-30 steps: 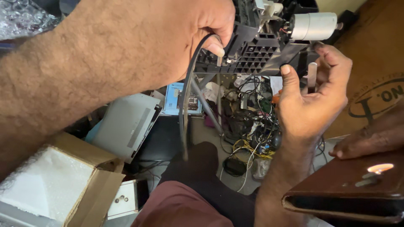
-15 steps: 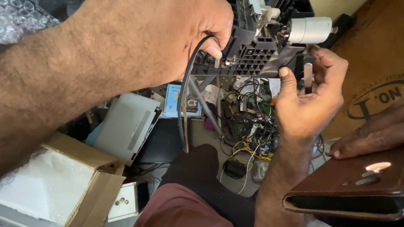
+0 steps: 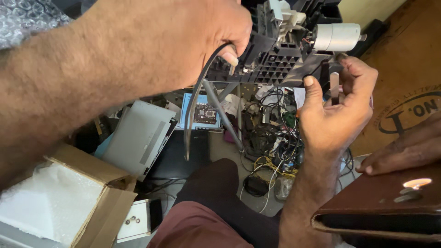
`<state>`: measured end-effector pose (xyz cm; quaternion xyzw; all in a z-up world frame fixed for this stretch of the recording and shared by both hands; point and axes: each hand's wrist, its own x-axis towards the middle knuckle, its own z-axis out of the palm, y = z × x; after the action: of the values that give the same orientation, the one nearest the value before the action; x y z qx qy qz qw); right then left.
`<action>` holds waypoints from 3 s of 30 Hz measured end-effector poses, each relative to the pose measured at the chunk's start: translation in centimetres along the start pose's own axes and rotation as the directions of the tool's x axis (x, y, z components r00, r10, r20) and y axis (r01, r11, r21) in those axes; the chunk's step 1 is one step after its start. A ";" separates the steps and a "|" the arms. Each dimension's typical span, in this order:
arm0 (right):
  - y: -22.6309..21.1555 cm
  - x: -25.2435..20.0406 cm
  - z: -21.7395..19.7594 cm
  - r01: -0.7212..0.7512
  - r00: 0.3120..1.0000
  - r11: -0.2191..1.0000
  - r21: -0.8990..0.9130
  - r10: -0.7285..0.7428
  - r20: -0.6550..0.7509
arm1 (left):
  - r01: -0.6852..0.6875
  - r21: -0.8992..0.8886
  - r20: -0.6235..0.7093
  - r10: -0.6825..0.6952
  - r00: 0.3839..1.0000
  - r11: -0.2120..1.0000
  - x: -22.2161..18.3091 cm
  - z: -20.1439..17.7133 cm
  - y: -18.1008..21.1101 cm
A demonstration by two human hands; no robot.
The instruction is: The person manipulates internal components and wiring inside a disassembled printer, using their hands and a pair of tweezers to route and secure small cables and connectors within the internal chassis.
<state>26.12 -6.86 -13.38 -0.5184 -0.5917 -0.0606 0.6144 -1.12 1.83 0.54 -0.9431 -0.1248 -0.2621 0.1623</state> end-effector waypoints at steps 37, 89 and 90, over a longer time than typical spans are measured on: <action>-5.6 0.5 0.3 0.307 0.950 0.937 -0.168 -0.312 -0.006 | 0.122 -0.040 0.123 -0.116 0.986 0.992 0.3 -1.0 2.3; -6.6 -1.7 0.2 0.045 0.998 0.999 0.029 -0.044 -0.052 | 0.209 -0.168 -0.184 -0.239 0.953 0.963 0.9 -2.0 8.7; -6.6 -1.8 0.3 0.049 0.997 0.999 0.018 -0.048 -0.057 | 0.229 -0.152 -0.204 -0.257 0.945 0.961 1.0 -1.6 8.9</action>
<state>20.84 -10.61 -11.17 -0.4958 -0.5872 -0.0843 0.6343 1.83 -6.81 0.17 -0.8936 -0.2048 -0.3910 0.0818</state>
